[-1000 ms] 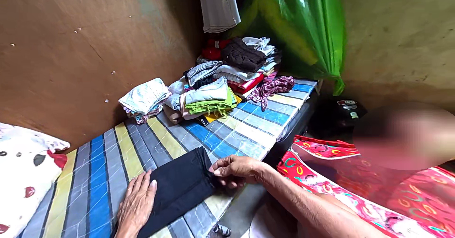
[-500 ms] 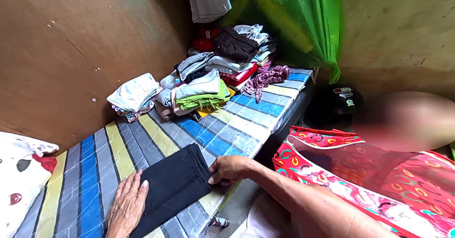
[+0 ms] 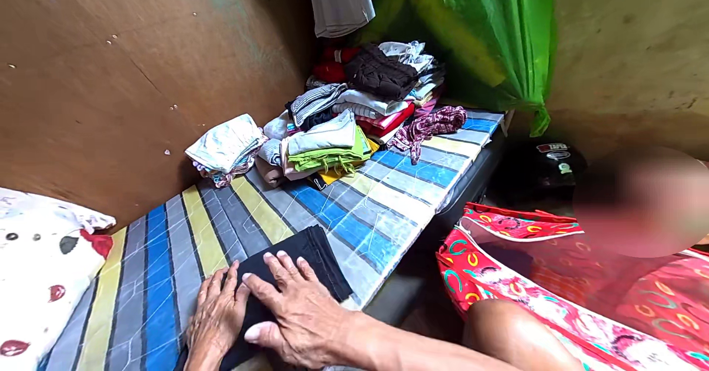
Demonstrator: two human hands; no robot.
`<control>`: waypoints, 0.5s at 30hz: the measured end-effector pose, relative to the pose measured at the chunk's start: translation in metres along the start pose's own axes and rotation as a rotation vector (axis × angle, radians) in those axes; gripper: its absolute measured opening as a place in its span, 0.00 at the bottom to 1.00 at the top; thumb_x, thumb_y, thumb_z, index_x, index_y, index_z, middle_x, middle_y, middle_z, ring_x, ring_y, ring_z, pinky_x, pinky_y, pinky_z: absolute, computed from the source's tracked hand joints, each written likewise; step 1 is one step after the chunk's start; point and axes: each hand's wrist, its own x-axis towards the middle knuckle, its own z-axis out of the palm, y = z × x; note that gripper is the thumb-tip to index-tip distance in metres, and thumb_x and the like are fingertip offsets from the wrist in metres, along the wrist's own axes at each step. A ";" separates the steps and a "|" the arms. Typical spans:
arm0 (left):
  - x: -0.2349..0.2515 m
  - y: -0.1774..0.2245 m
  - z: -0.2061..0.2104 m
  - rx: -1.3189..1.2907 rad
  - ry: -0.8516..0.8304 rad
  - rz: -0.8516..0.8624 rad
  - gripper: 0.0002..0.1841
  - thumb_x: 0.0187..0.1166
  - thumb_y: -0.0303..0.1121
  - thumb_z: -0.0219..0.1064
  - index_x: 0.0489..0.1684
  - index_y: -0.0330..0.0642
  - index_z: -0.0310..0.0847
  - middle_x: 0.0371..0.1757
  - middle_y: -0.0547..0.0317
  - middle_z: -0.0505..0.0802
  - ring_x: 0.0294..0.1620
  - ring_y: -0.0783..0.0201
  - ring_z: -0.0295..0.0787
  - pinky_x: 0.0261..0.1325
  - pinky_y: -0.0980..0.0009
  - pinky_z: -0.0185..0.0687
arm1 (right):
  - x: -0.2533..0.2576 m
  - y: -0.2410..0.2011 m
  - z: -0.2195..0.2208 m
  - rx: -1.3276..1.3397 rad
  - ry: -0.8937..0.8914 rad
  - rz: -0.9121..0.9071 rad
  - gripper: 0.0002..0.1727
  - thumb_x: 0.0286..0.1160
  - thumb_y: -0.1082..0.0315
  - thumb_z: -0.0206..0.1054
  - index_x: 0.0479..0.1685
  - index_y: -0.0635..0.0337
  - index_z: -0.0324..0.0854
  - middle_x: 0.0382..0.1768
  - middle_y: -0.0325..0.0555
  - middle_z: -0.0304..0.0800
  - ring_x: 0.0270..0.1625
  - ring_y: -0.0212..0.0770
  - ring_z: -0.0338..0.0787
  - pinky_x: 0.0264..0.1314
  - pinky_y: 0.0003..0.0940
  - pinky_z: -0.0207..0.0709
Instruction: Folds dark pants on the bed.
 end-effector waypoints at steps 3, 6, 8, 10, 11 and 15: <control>-0.001 0.004 -0.005 -0.028 -0.079 -0.072 0.30 0.90 0.45 0.48 0.87 0.40 0.67 0.86 0.30 0.70 0.88 0.23 0.54 0.74 0.20 0.54 | 0.021 0.024 0.008 -0.155 -0.099 0.372 0.44 0.85 0.31 0.43 0.95 0.48 0.54 0.93 0.64 0.49 0.95 0.68 0.45 0.92 0.73 0.33; 0.001 0.006 -0.007 -0.024 -0.121 -0.119 0.30 0.91 0.46 0.47 0.89 0.43 0.65 0.88 0.33 0.68 0.90 0.26 0.51 0.76 0.22 0.53 | 0.040 0.050 -0.003 -0.251 -0.217 0.598 0.48 0.84 0.27 0.34 0.98 0.49 0.45 0.95 0.64 0.39 0.96 0.70 0.37 0.91 0.73 0.24; 0.001 0.011 -0.009 -0.018 -0.149 -0.151 0.30 0.91 0.46 0.48 0.90 0.45 0.64 0.89 0.35 0.66 0.91 0.27 0.50 0.77 0.22 0.52 | 0.053 0.064 -0.007 -0.261 -0.234 0.635 0.47 0.85 0.27 0.34 0.97 0.49 0.47 0.96 0.63 0.38 0.97 0.65 0.35 0.90 0.75 0.20; 0.003 0.018 -0.016 -0.013 -0.201 -0.191 0.30 0.92 0.46 0.48 0.92 0.48 0.61 0.91 0.38 0.63 0.93 0.30 0.46 0.79 0.23 0.49 | 0.070 0.076 -0.012 -0.275 -0.238 0.656 0.45 0.88 0.31 0.34 0.96 0.50 0.50 0.96 0.58 0.39 0.98 0.61 0.33 0.90 0.75 0.16; 0.003 0.020 -0.019 -0.015 -0.220 -0.205 0.30 0.92 0.46 0.48 0.92 0.48 0.61 0.92 0.39 0.62 0.93 0.30 0.45 0.79 0.23 0.48 | 0.076 0.079 -0.012 -0.297 -0.229 0.657 0.44 0.89 0.33 0.33 0.96 0.52 0.50 0.97 0.57 0.39 0.98 0.60 0.32 0.89 0.76 0.15; 0.001 0.018 -0.020 -0.081 -0.197 -0.169 0.30 0.91 0.45 0.51 0.90 0.41 0.64 0.90 0.32 0.64 0.91 0.24 0.45 0.77 0.19 0.47 | 0.066 0.080 0.014 -0.500 0.117 0.287 0.40 0.87 0.38 0.47 0.84 0.60 0.73 0.89 0.58 0.63 0.93 0.67 0.54 0.87 0.81 0.33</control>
